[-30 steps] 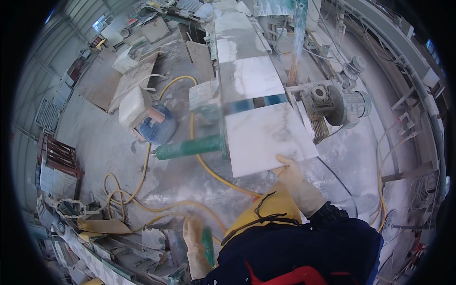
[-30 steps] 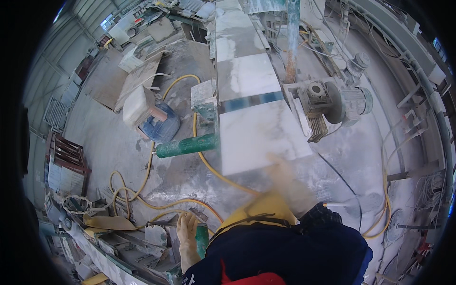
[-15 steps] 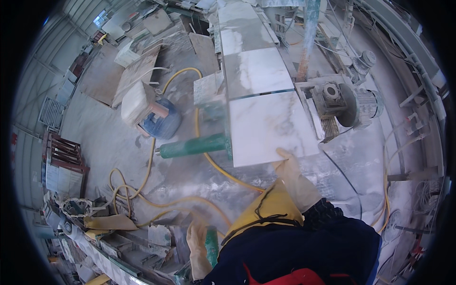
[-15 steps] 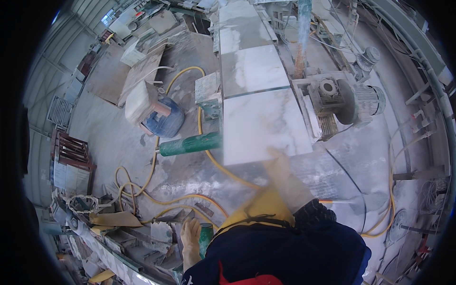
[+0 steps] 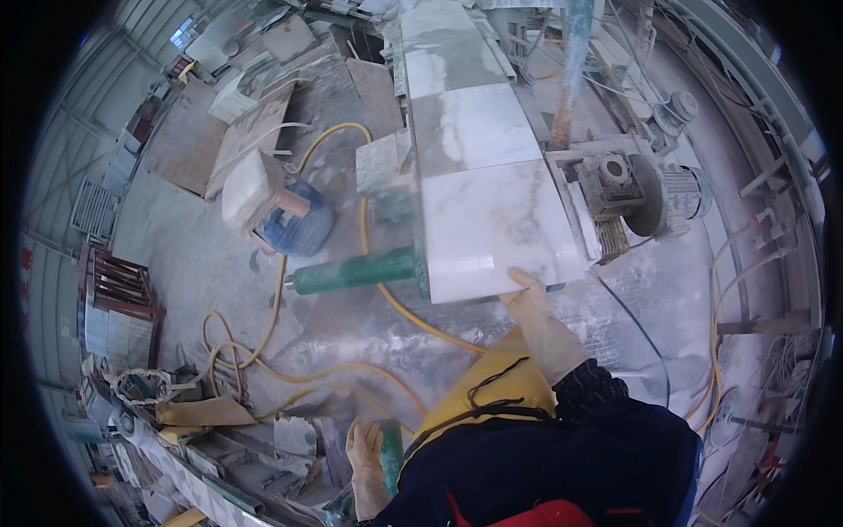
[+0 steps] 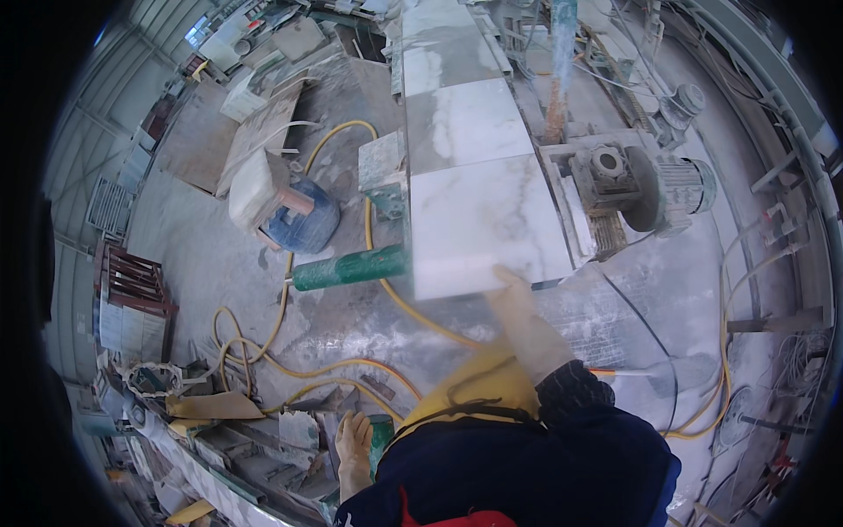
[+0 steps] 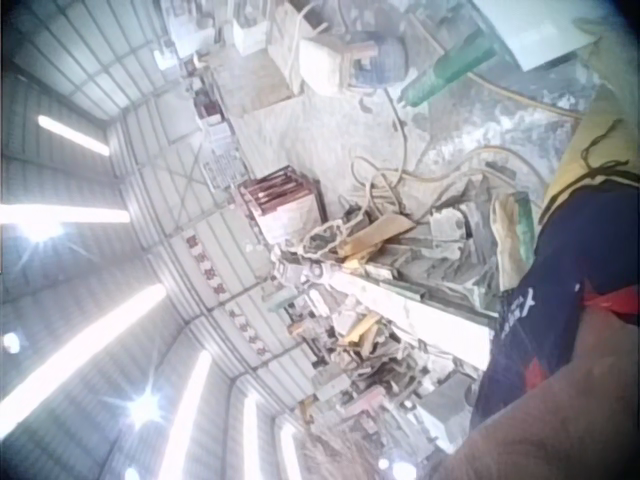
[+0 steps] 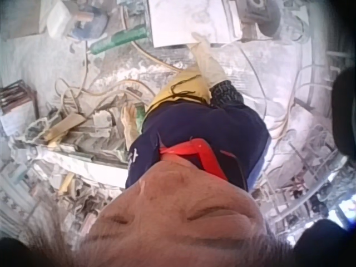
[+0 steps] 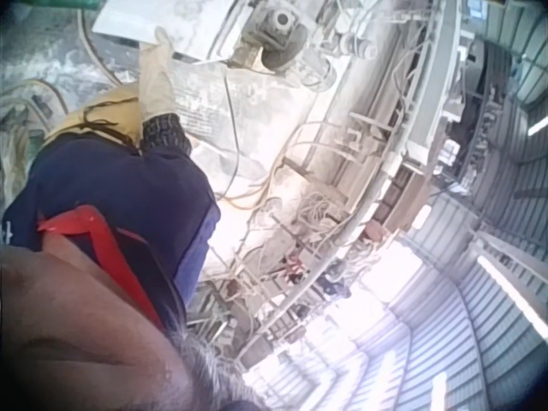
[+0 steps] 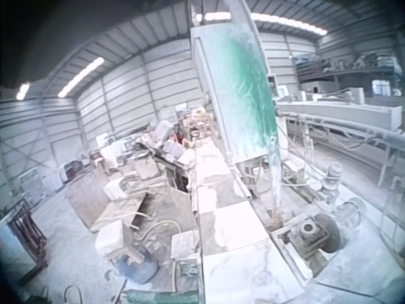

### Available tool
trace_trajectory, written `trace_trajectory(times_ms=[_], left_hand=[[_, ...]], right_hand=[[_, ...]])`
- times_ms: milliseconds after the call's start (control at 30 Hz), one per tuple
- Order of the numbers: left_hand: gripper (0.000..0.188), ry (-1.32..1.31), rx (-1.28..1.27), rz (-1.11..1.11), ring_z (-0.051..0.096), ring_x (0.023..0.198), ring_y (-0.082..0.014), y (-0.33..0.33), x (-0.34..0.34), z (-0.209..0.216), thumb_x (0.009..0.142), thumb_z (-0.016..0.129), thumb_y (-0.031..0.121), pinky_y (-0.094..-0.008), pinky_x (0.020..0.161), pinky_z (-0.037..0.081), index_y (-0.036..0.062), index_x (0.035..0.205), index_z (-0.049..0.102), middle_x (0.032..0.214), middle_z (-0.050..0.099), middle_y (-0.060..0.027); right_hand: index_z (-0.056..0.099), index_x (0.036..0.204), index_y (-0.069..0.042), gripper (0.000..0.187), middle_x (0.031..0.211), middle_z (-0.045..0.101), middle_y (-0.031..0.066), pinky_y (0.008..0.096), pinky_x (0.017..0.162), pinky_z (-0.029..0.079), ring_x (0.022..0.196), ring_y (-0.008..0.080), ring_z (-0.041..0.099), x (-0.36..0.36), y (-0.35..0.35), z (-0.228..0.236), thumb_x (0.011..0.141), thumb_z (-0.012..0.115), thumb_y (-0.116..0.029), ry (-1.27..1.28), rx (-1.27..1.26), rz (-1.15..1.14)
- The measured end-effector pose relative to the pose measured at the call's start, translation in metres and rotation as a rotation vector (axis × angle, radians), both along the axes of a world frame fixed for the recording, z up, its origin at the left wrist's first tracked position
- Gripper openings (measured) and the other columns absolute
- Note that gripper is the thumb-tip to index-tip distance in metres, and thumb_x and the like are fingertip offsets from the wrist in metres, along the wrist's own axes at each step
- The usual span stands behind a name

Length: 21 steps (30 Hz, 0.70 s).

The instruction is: The person repeatedly wipes the surface of a large white stone slab on a conveyor using a handheld tool, moving back and forth along the slab as it advances. Other workers are visible in the background handling similar slabs.

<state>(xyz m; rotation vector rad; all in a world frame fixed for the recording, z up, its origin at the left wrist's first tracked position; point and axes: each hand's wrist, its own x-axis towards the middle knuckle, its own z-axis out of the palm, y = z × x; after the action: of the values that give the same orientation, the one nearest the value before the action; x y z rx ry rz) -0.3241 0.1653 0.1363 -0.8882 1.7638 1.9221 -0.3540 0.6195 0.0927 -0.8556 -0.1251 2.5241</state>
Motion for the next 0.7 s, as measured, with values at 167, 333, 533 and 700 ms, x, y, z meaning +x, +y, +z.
trace_trajectory(times_ms=[167,333,533,700], left_hand=[[0.055,0.005,-0.008,-0.019,0.062,0.119,-0.0250,0.004,-0.003,0.000,0.100,0.061,0.027,-0.0333,0.097,0.054,0.0033,0.145,0.040,0.132,0.058,-0.0163],[0.055,-0.034,-0.035,-0.010,0.062,0.118,-0.0248,0.008,-0.007,-0.003,0.101,0.059,0.029,-0.0324,0.097,0.054,0.0033,0.145,0.040,0.133,0.058,-0.0165],[0.054,-0.012,-0.024,0.012,0.065,0.112,-0.0230,0.007,-0.008,-0.012,0.101,0.059,0.028,-0.0318,0.093,0.056,0.0035,0.145,0.040,0.128,0.060,-0.0148],[0.044,0.028,0.004,0.005,0.063,0.115,-0.0241,0.004,0.009,-0.021,0.100,0.058,0.024,-0.0332,0.093,0.055,0.0057,0.139,0.048,0.127,0.063,-0.0157]], right_hand=[[0.052,0.129,0.000,0.040,0.130,0.058,0.0161,0.0497,0.103,0.050,0.121,0.0329,0.058,-0.004,0.005,-0.026,0.089,0.058,0.005,0.051,0.010,-0.004],[0.053,0.129,0.001,0.042,0.126,0.060,0.0164,0.0439,0.101,0.051,0.119,0.0300,0.059,0.001,0.011,-0.067,0.088,0.065,-0.002,0.027,0.117,0.069],[0.052,0.130,0.000,0.040,0.128,0.059,0.0171,0.0453,0.104,0.047,0.123,0.0294,0.056,0.001,0.016,-0.100,0.092,0.064,-0.008,-0.013,0.473,0.248],[0.044,0.138,0.001,0.048,0.144,0.046,0.0221,0.0503,0.113,0.038,0.136,0.0350,0.044,0.022,0.028,-0.085,0.099,0.056,-0.023,-0.007,0.347,0.494]])
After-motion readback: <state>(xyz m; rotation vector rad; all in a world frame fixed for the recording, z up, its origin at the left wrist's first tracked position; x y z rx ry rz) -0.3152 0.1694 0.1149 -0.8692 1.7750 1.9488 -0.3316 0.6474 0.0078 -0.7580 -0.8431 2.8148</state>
